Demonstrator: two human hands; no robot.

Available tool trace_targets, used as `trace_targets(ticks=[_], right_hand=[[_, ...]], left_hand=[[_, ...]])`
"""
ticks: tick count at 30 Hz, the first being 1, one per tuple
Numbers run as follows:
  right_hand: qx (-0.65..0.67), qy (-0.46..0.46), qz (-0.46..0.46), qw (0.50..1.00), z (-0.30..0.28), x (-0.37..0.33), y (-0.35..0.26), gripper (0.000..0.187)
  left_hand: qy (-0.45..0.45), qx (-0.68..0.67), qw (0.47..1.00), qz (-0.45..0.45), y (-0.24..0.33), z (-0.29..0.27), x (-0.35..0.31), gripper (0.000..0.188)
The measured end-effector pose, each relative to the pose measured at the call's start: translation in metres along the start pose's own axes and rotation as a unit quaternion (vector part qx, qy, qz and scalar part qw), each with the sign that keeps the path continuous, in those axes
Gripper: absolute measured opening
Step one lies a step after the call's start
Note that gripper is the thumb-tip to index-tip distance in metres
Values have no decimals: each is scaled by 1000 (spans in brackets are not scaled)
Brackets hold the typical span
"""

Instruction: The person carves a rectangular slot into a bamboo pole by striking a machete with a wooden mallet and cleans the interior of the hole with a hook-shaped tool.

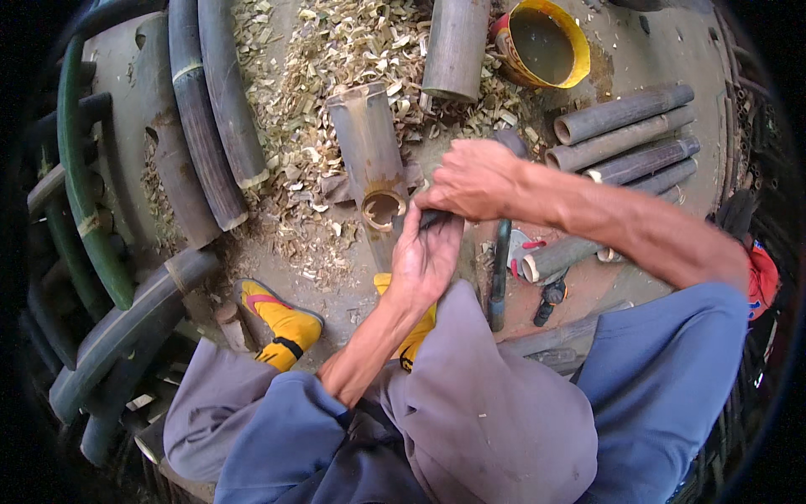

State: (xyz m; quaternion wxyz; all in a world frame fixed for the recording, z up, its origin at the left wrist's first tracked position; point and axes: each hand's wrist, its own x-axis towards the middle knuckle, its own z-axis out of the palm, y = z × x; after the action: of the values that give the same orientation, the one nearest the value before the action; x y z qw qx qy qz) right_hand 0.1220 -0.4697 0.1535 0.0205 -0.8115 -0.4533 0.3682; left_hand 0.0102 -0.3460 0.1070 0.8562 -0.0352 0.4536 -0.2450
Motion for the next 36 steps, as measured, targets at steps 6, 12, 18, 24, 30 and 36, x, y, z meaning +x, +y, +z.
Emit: trace_targets(ticks=[6, 12, 18, 24, 30, 36], right_hand=[[396, 26, 102, 912, 67, -15, -34, 33], [653, 195, 298, 668, 107, 23, -156, 39], [330, 218, 319, 861, 86, -10, -95, 44], [43, 111, 143, 983, 28, -6, -30, 28], [-165, 120, 12, 979, -11, 57, -18, 11], [324, 133, 328, 877, 53, -7, -76, 36]], left_hand=[[169, 334, 921, -107, 36, 9, -13, 31], [126, 697, 675, -206, 90, -2, -12, 34], [82, 666, 739, -54, 48, -3, 4, 31], [-17, 224, 974, 37, 29, 0, 3, 32], [-94, -45, 994, -3, 50, -9, 13, 30], [102, 565, 813, -97, 55, 11, 14, 26]])
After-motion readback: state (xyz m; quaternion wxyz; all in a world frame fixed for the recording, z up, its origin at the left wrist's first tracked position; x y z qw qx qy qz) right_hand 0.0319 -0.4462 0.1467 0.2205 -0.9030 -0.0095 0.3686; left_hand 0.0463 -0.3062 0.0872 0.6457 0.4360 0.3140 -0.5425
